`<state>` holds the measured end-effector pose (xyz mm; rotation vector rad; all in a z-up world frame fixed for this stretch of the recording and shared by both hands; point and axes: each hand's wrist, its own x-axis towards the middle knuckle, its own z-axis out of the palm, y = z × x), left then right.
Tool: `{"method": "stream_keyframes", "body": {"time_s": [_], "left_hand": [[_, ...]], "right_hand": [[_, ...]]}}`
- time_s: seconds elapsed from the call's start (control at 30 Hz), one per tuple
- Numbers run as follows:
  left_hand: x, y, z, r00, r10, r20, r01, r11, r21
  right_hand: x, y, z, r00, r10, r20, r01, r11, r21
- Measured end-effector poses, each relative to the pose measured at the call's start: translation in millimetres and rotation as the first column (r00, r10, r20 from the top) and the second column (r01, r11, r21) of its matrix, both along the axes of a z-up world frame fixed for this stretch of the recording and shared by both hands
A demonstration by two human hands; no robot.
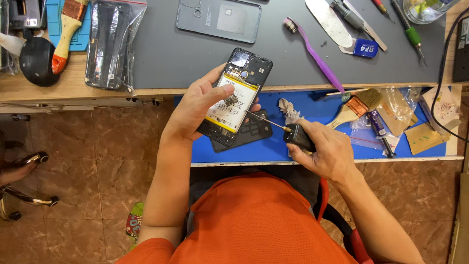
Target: The person applies adhesive to the edges of a smartphone back cover and then uses a screwdriver to remove screws from the internal frame of a disassembled smartphone.
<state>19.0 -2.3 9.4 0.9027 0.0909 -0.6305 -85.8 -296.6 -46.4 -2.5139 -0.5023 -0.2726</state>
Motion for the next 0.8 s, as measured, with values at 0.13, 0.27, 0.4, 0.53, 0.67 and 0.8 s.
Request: {"method": "stream_keyframes", "body": {"time_s": [0.13, 0.27, 0.4, 0.53, 0.67, 0.8], "left_hand": [[0.7, 0.9, -1.0, 1.0, 0.003, -0.009, -0.003, 1.0, -0.013], [1.0, 0.9, 3.2, 1.0, 0.011, -0.007, -0.011, 1.0, -0.012], [1.7, 1.3, 1.4, 1.0, 0.017, -0.004, -0.017, 1.0, -0.017], [2.0, 2.7, -2.0, 0.999, 0.044, -0.006, -0.045, 0.998, -0.034], [3.1, 2.4, -1.2, 0.997, 0.078, -0.014, -0.078, 0.996, -0.05], [3.4, 2.9, -1.1, 0.996, 0.09, -0.013, -0.09, 0.995, -0.049]], "right_hand": [[-1.4, -0.3, -3.0, 1.0, 0.015, 0.009, -0.015, 1.0, -0.001], [-2.2, 1.6, 0.4, 1.0, 0.027, 0.015, -0.027, 0.999, 0.017], [-3.3, 5.6, 2.9, 1.0, 0.03, 0.003, -0.03, 0.999, 0.034], [-5.1, 8.5, 4.7, 0.999, 0.052, -0.005, -0.052, 0.998, 0.035], [-6.7, 10.0, 1.3, 0.998, 0.063, -0.025, -0.061, 0.997, 0.05], [-6.3, 11.3, 3.8, 0.995, 0.074, -0.059, -0.069, 0.994, 0.082]]}}
